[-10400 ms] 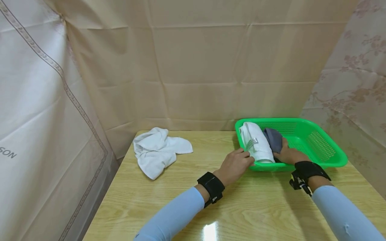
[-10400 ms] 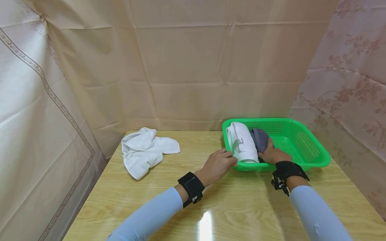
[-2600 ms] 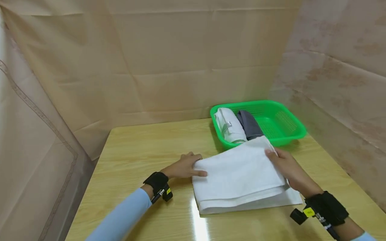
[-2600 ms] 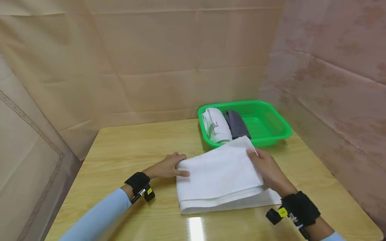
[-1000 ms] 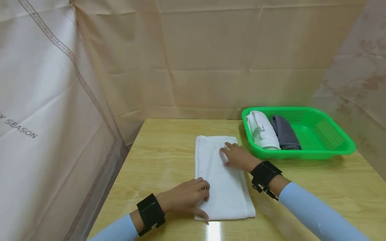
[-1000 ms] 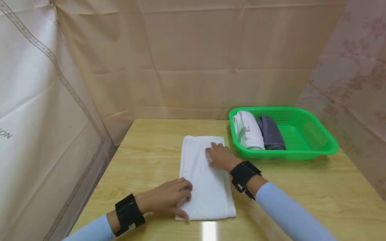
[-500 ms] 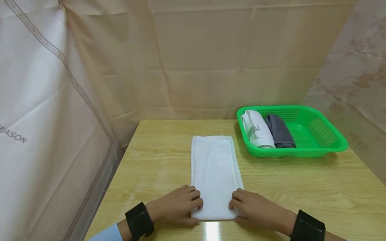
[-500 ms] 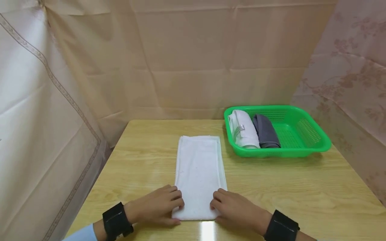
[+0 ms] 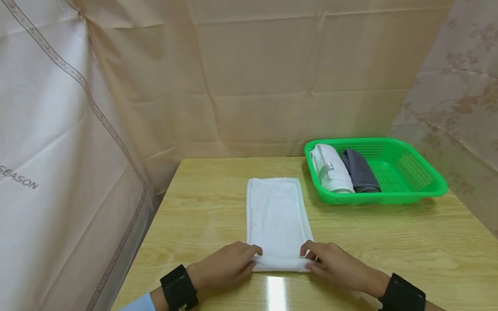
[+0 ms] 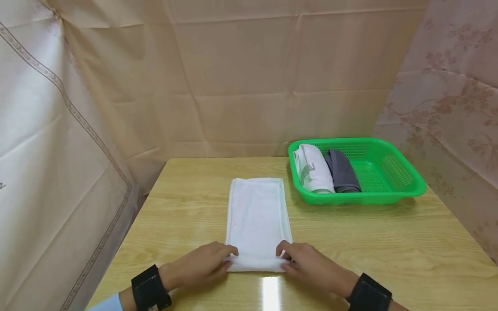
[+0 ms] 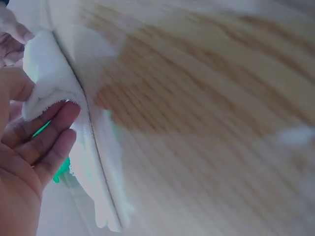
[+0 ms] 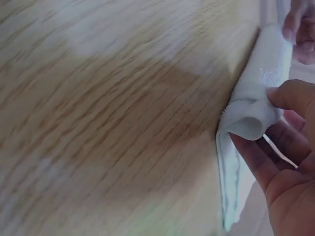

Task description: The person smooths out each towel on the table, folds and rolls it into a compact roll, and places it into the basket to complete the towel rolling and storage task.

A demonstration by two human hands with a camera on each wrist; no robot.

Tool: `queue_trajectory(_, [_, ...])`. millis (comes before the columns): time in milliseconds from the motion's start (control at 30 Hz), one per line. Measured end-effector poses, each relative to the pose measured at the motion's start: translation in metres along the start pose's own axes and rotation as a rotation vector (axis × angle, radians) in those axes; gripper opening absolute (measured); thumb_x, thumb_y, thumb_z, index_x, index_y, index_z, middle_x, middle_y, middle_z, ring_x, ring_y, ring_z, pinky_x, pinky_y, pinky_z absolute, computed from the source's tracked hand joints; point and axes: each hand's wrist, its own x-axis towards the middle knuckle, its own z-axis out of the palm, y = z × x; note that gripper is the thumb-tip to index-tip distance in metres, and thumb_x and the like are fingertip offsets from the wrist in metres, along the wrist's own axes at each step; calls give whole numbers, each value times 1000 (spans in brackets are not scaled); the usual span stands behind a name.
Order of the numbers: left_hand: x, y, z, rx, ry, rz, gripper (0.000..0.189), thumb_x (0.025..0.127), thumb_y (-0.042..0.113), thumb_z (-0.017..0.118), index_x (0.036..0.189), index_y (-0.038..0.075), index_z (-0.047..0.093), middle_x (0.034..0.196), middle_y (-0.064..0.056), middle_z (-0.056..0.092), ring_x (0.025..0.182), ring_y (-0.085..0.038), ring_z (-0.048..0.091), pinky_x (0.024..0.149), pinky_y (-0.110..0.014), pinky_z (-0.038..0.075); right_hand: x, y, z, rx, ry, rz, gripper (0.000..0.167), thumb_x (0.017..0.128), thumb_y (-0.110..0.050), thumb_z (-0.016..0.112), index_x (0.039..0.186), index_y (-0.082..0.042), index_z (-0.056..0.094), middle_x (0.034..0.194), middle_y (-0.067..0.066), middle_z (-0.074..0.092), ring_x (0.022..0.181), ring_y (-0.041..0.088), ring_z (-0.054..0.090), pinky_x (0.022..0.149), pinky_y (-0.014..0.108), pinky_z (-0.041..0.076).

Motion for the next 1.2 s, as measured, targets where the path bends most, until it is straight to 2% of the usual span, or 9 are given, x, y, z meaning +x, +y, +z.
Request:
queue_trajectory(67, [1, -2, -1, -85, -1, -43, 26, 106, 14, 56, 131, 19, 55, 105, 9, 63, 90, 0, 55, 82, -17, 48, 2, 4, -2, 71, -4, 53, 17, 103, -19, 66, 116, -19, 56, 97, -10, 72, 85, 1, 64, 71, 25, 55])
queue_trajectory(167, [3, -5, -2, -143, 9, -37, 28, 104, 8, 58, 129, 20, 57, 98, 11, 59, 82, 0, 52, 75, -13, 46, 4, 8, -3, 148, -3, 131, 19, 102, -21, 67, 115, -17, 55, 94, -11, 72, 81, 2, 64, 71, 24, 54])
queue_trajectory(300, [4, -8, -1, -136, 46, 7, 27, 101, 3, 61, 123, 19, 63, 91, 10, 56, 75, 2, 48, 70, -8, 41, 7, 10, -5, 197, 8, 205, 21, 99, -22, 71, 113, -16, 57, 91, -10, 70, 80, 5, 63, 69, 24, 54])
queue_trajectory(433, [6, -9, 1, -116, 66, 1, 20, 101, 5, 64, 118, 15, 69, 93, 8, 59, 76, 3, 48, 69, -5, 40, 8, 11, -3, 199, 34, 208, 13, 98, -21, 72, 106, -16, 63, 88, -10, 68, 79, 5, 63, 69, 25, 55])
queue_trajectory(567, [7, -9, 1, -61, 94, 8, 14, 100, 9, 68, 112, 13, 74, 100, 5, 59, 82, 1, 50, 72, -7, 41, 8, 12, 1, 123, 95, 140, 5, 97, -19, 74, 95, -18, 70, 87, -13, 63, 76, 1, 60, 65, 24, 53])
queue_trajectory(767, [7, -10, 0, 93, 161, 101, 9, 95, 10, 75, 101, 16, 79, 102, 5, 58, 92, -9, 50, 80, -15, 41, 4, 10, 7, -127, 188, 14, 17, 90, -11, 81, 88, -25, 72, 96, -14, 50, 80, -1, 51, 66, 19, 50])
queue_trajectory(967, [4, -7, -4, 105, 75, 115, 19, 96, 27, 75, 110, 14, 77, 105, 6, 61, 94, -6, 53, 84, -19, 45, 0, 8, 7, -301, 201, -194, 17, 83, -2, 84, 91, -15, 78, 98, -8, 58, 88, 3, 58, 73, 17, 53])
queue_trajectory(1067, [1, -5, -5, 111, 33, 88, 30, 94, 35, 77, 116, 14, 75, 110, 4, 60, 97, -6, 54, 87, -20, 46, -4, 7, 6, -353, 172, -212, 13, 86, -14, 85, 96, -11, 78, 101, -6, 61, 89, 5, 60, 74, 19, 54])
queue_trajectory(1200, [0, -3, -4, 124, 35, 73, 26, 93, 25, 79, 116, 14, 73, 109, 3, 62, 99, -7, 57, 88, -20, 48, -10, 7, 6, -395, 145, -222, 26, 86, -28, 85, 104, -11, 76, 107, -3, 62, 93, 8, 60, 76, 24, 55])
